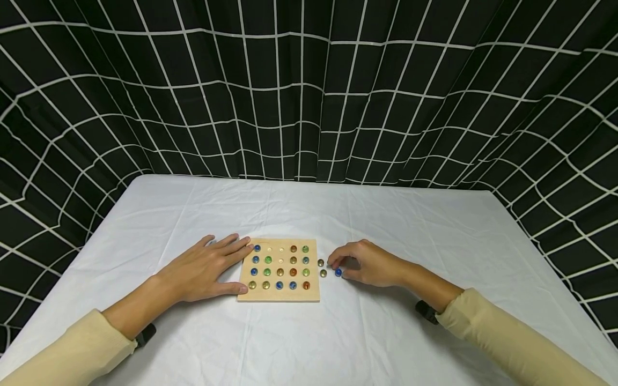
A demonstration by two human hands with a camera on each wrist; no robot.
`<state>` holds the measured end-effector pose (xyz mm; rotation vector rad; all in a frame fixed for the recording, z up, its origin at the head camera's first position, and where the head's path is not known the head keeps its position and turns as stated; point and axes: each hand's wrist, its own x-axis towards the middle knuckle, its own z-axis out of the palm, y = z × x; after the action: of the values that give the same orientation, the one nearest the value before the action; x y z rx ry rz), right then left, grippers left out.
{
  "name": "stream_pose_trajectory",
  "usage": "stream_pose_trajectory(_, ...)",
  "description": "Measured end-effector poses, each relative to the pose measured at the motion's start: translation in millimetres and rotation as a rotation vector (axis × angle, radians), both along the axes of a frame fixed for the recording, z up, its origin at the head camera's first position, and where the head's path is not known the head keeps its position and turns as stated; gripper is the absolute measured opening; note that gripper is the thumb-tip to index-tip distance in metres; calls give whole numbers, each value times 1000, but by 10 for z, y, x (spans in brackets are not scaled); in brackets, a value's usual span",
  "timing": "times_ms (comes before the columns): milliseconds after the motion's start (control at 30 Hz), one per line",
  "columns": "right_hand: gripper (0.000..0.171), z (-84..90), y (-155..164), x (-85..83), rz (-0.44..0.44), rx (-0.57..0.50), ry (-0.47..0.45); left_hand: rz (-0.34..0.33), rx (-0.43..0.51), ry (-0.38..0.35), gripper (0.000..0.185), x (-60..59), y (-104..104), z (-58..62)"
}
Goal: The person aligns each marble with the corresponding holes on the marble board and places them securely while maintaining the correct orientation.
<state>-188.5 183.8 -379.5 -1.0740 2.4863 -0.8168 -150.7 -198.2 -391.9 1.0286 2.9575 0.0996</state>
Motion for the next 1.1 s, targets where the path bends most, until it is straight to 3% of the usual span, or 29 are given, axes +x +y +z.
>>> stream_pose_trajectory(700,28,27,-83,-38,28,-32,72,5,-4,-6,91,-10,2,12)
stream_pose_trajectory(1100,26,87,-256,-74,-2,-18,149,5,-6,-2,90,-6,3,-5)
